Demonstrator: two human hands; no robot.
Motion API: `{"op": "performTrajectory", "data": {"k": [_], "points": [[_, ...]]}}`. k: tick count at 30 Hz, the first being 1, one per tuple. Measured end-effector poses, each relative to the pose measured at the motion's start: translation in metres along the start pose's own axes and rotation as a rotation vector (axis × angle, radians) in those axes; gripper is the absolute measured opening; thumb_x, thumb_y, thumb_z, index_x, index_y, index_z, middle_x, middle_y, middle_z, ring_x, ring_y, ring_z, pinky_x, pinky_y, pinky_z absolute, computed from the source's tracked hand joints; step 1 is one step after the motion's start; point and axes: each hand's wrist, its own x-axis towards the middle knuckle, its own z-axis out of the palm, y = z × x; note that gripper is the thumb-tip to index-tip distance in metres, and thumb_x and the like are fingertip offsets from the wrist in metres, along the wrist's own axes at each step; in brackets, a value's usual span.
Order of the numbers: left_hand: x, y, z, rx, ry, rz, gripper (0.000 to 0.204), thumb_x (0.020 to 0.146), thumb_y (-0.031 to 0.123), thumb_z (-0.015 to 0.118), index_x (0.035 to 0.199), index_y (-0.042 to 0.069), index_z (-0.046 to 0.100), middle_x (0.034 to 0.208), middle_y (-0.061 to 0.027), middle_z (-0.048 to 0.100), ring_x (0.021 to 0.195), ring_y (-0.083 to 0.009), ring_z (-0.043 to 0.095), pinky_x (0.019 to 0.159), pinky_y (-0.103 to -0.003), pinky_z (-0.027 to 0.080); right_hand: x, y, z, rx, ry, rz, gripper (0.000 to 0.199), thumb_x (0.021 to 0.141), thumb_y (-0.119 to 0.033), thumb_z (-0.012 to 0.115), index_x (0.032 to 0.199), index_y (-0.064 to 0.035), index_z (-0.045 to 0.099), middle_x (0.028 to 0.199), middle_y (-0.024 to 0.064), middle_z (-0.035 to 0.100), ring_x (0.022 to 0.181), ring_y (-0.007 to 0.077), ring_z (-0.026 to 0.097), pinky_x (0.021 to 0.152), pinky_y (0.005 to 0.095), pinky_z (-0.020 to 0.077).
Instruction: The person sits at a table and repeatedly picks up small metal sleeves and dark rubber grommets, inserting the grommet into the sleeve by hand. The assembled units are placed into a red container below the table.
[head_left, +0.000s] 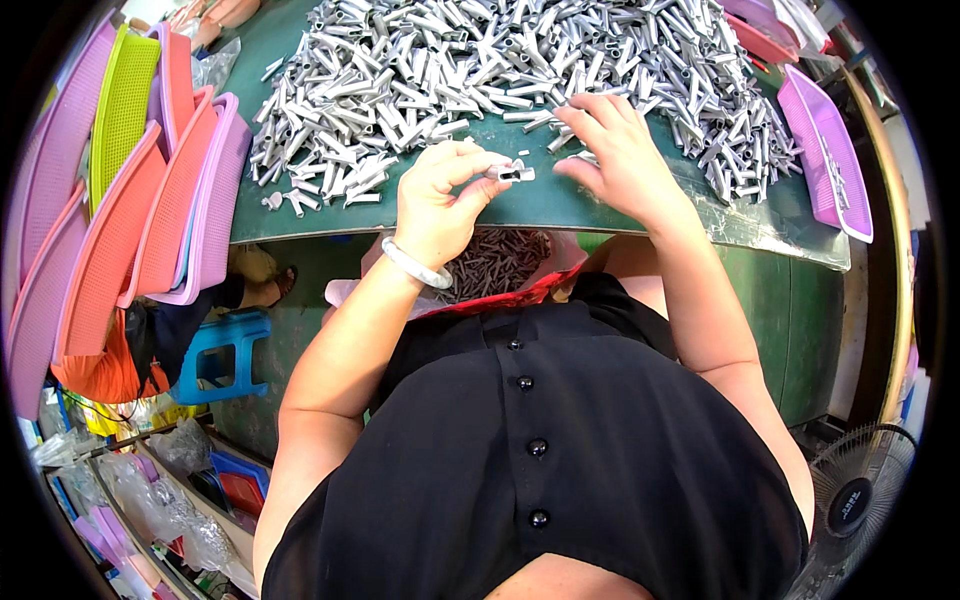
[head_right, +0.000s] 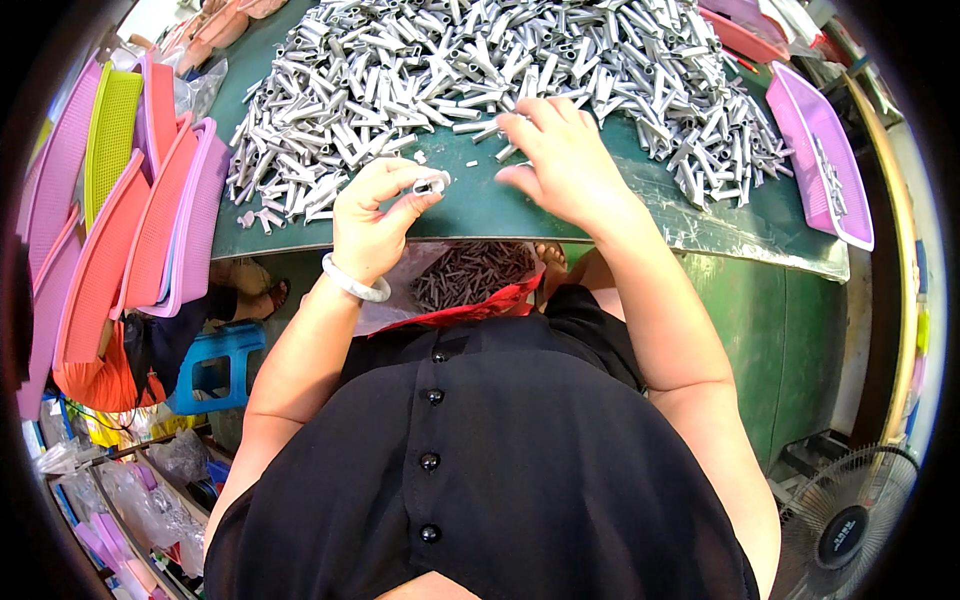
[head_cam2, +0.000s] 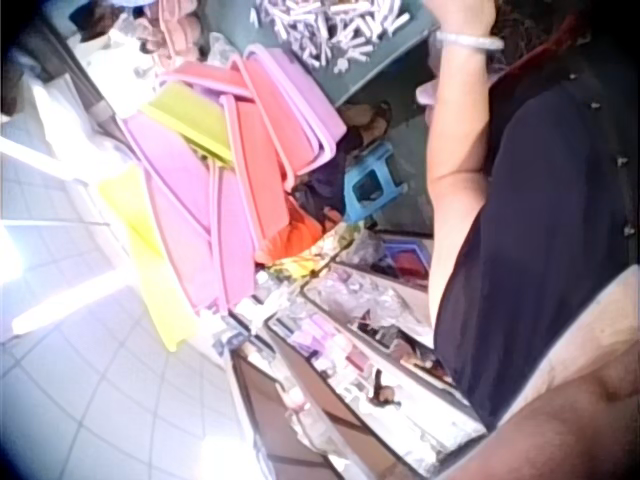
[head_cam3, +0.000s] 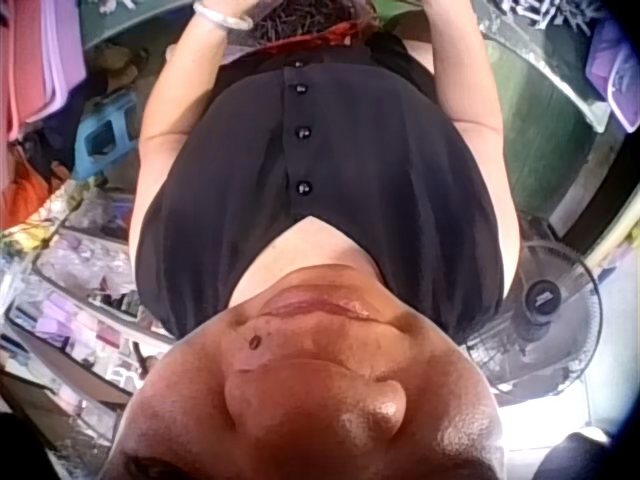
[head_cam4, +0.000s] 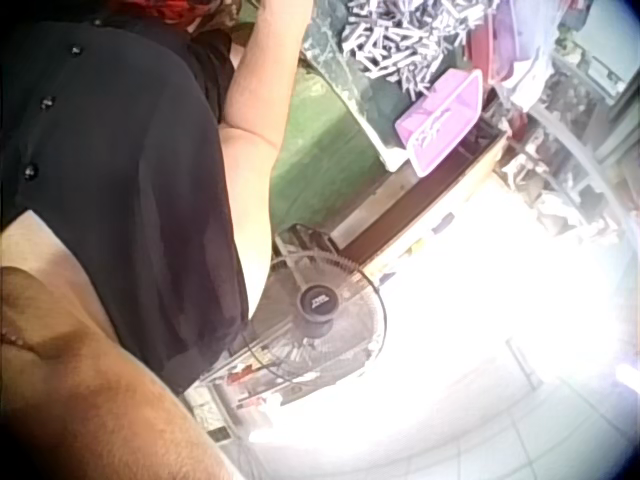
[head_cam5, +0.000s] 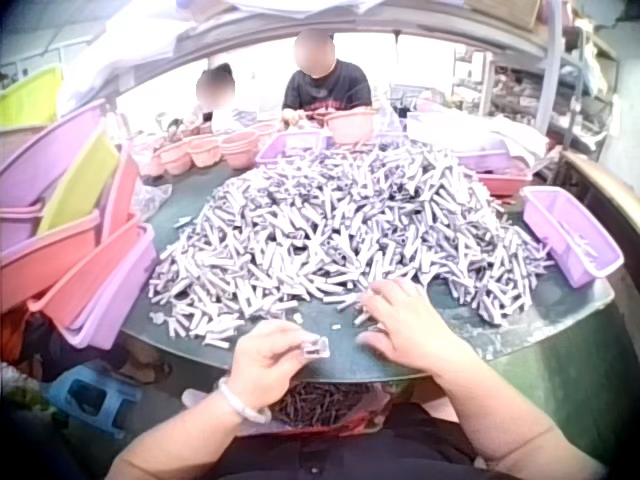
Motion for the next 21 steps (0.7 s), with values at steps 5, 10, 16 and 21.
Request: {"op": "performTrajectory", "data": {"k": [5, 10, 16, 21], "points": [[-0.003, 0.003, 0.000, 0.041, 0.052, 0.079, 0.024, 0.073, 0.001, 0.075, 0.095, 0.007, 0.072, 0.093, -0.0043, 0.061, 0.087, -0.0164, 0.056, 0.076, -0.027, 0.045, -0.008, 0.008, 0.019, -0.071, -0.002, 0.110, 0.037, 0.071, -0.015, 0.073, 0.107, -0.0096, 0.062, 0.114, 0.0096, 0.055, 0.111, 0.0292, 0.049, 0.092, 0.0405, 0.0389], [-0.005, 0.007, -0.004, 0.187, 0.090, 0.110, 0.025, 0.069, 0.004, 0.076, 0.093, 0.010, 0.073, 0.098, -0.0050, 0.059, 0.095, -0.0204, 0.054, 0.085, -0.032, 0.042, -0.004, 0.007, 0.021, -0.050, 0.022, 0.114, 0.030, 0.071, -0.012, 0.072, 0.098, -0.0097, 0.063, 0.111, 0.0070, 0.057, 0.108, 0.0286, 0.051, 0.091, 0.0401, 0.0395], [-0.006, 0.014, -0.009, 0.399, 0.136, 0.175, 0.024, 0.065, 0.008, 0.076, 0.088, 0.015, 0.073, 0.097, -0.0052, 0.059, 0.097, -0.0249, 0.053, 0.087, -0.037, 0.039, -0.002, 0.006, 0.022, -0.076, 0.026, 0.072, 0.024, 0.069, -0.009, 0.071, 0.091, -0.0107, 0.062, 0.102, 0.0014, 0.061, 0.103, 0.0263, 0.052, 0.088, 0.0395, 0.0402], [-0.011, 0.024, -0.016, 0.475, 0.056, 0.175, 0.024, 0.063, 0.006, 0.075, 0.085, 0.013, 0.072, 0.094, -0.0042, 0.060, 0.094, -0.0251, 0.054, 0.084, -0.037, 0.039, -0.001, 0.008, 0.021, -0.032, 0.099, 0.052, 0.022, 0.070, -0.010, 0.071, 0.089, -0.0101, 0.062, 0.098, 0.0017, 0.062, 0.101, 0.0255, 0.053, 0.086, 0.0393, 0.0410]]}}
